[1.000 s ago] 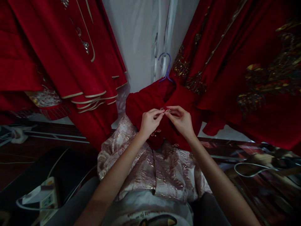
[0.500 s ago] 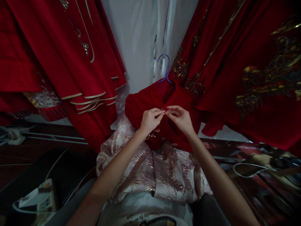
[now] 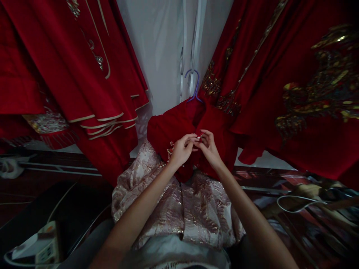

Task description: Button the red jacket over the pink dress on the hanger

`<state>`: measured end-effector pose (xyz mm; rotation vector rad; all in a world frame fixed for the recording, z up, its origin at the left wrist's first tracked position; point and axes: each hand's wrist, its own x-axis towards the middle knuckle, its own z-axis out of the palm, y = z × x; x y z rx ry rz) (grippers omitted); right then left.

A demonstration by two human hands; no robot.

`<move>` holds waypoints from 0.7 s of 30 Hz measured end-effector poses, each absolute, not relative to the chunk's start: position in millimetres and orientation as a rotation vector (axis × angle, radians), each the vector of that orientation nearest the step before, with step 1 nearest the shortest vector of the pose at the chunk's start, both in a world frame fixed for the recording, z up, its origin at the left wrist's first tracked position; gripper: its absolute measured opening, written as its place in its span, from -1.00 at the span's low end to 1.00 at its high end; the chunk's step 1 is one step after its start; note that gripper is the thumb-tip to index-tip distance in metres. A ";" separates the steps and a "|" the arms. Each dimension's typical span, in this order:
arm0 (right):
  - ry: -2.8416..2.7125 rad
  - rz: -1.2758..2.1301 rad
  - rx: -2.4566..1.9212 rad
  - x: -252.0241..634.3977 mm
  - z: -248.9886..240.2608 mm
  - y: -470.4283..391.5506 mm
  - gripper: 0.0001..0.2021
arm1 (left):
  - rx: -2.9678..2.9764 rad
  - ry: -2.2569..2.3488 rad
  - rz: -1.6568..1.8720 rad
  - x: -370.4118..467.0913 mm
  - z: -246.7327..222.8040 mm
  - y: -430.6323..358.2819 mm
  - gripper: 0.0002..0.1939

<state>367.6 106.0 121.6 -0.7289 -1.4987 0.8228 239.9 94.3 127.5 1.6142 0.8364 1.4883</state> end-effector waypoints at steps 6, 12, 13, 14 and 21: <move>-1.716 0.771 -0.819 383.2 113.8 85.2 -0.17 | 1.400 0.668 1.407 239.9 121.1 97.5 -0.74; -1.965 0.753 -1.134 434.6 133.5 85.2 -0.54 | 1.359 0.804 1.522 239.8 107.8 100.0 -0.81; -1.985 0.692 -1.184 442.6 139.4 83.1 -0.62 | 1.369 0.816 1.488 240.2 105.0 99.8 -0.85; -1.988 0.611 -1.234 449.2 146.0 79.9 -0.68 | 1.388 0.818 1.446 241.0 102.6 99.6 -0.85; -2.124 0.404 -1.249 455.0 186.9 44.7 -0.89 | 1.486 0.950 1.432 248.6 96.4 102.1 -0.70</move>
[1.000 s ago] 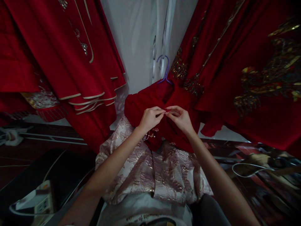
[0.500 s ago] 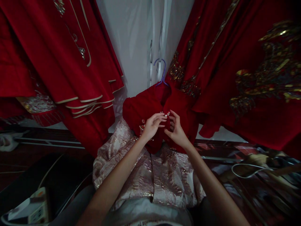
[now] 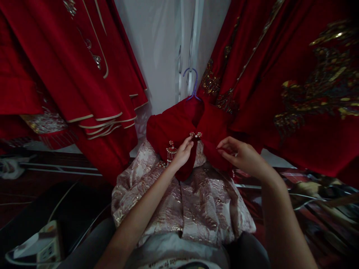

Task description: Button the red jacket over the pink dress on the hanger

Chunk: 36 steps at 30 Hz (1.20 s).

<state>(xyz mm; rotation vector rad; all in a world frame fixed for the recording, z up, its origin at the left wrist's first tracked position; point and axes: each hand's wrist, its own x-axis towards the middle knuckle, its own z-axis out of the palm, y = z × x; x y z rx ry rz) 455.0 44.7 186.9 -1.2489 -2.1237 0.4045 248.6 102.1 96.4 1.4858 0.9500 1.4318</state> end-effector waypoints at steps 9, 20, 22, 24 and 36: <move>-2.140 1.036 -0.947 442.2 197.0 20.8 -0.76 | 1.503 1.430 1.886 202.7 78.6 79.2 -0.81; -1.919 1.115 -0.798 368.0 130.3 73.0 -0.83 | 1.480 1.290 1.827 184.3 66.9 90.7 -0.78; -1.860 1.057 -0.805 356.8 120.2 84.5 -0.82 | 1.475 1.270 1.810 182.0 68.4 90.6 -0.78; -1.804 1.001 -0.829 347.7 112.8 96.3 -0.81 | 1.462 1.260 1.785 180.2 69.2 91.8 -0.77; -1.856 0.521 -0.992 321.9 98.2 122.3 -0.90 | 1.416 1.211 1.745 180.4 64.9 100.0 -0.78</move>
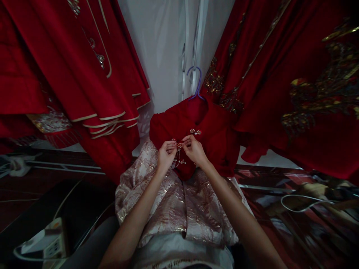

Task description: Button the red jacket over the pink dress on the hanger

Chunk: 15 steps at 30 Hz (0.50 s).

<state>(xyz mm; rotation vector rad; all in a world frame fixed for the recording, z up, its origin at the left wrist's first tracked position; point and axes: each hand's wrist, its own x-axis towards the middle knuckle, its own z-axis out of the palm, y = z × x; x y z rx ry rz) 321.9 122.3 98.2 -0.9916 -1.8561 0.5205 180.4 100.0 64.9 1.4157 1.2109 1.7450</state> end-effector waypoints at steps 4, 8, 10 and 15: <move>-1.863 0.457 -0.977 316.3 97.2 120.1 -0.92 | 1.382 1.210 1.738 181.8 67.0 100.0 -0.75; -1.824 0.398 -0.972 310.1 96.0 114.2 -0.93 | 1.358 1.248 1.734 180.7 70.8 100.7 -0.76; -1.803 0.399 -0.957 308.2 93.5 111.8 -0.92 | 1.357 1.253 1.725 179.2 72.6 100.7 -0.80; -1.771 0.484 -0.920 308.9 87.1 112.0 -0.89 | 1.378 1.219 1.691 175.4 73.4 100.3 -0.80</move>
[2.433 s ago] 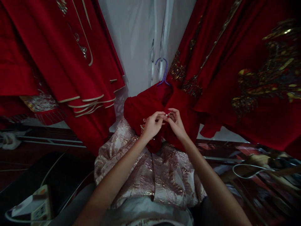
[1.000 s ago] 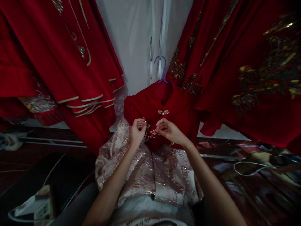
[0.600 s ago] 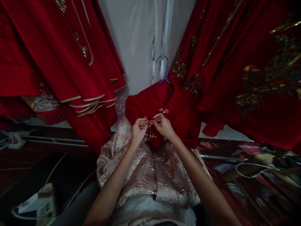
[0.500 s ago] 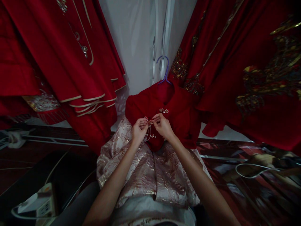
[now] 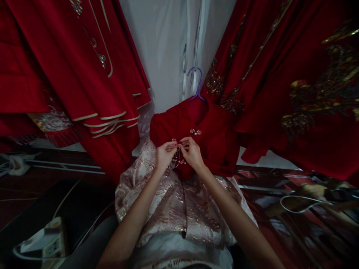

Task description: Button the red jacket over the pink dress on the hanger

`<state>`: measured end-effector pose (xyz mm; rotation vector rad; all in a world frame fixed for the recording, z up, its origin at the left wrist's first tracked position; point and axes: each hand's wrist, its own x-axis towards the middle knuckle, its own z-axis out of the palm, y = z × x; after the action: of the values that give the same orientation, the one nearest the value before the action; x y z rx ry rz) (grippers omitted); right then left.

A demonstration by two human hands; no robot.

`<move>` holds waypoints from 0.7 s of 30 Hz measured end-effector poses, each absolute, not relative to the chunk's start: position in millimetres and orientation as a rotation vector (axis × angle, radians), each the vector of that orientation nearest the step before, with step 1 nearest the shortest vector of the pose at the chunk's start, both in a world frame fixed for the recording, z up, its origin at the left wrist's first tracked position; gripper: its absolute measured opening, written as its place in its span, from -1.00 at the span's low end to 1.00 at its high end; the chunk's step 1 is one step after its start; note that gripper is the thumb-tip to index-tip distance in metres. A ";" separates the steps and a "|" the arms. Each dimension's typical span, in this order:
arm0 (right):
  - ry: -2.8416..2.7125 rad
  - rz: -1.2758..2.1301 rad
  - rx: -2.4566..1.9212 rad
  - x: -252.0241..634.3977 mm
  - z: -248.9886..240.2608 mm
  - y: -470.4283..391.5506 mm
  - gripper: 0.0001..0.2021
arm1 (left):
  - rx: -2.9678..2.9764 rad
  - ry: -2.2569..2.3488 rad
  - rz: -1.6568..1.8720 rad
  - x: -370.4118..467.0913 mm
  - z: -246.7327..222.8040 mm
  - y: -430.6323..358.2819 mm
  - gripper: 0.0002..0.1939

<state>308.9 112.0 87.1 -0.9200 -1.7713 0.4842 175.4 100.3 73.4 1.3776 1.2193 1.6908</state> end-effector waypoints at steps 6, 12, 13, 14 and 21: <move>-1.749 0.457 -0.937 306.1 89.5 114.2 -0.92 | 1.457 1.225 1.642 165.8 76.1 104.2 -0.83; -1.804 0.600 -0.911 318.7 97.3 108.3 -0.90 | 1.630 1.204 1.527 162.1 79.1 98.2 -0.80; -1.824 0.671 -0.901 326.6 98.0 105.2 -0.88 | 1.602 1.214 1.549 164.5 76.6 94.3 -0.75; -1.839 0.738 -0.899 336.0 98.5 101.5 -0.86 | 1.557 1.235 1.584 167.7 73.0 89.6 -0.69; -1.914 0.796 -1.054 391.3 111.1 85.4 -0.81 | 1.732 1.345 1.227 190.4 41.0 54.9 -0.77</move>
<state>391.3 85.4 111.1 -1.0537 -1.9141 0.7960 190.4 54.9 41.0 1.7319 1.3452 1.2268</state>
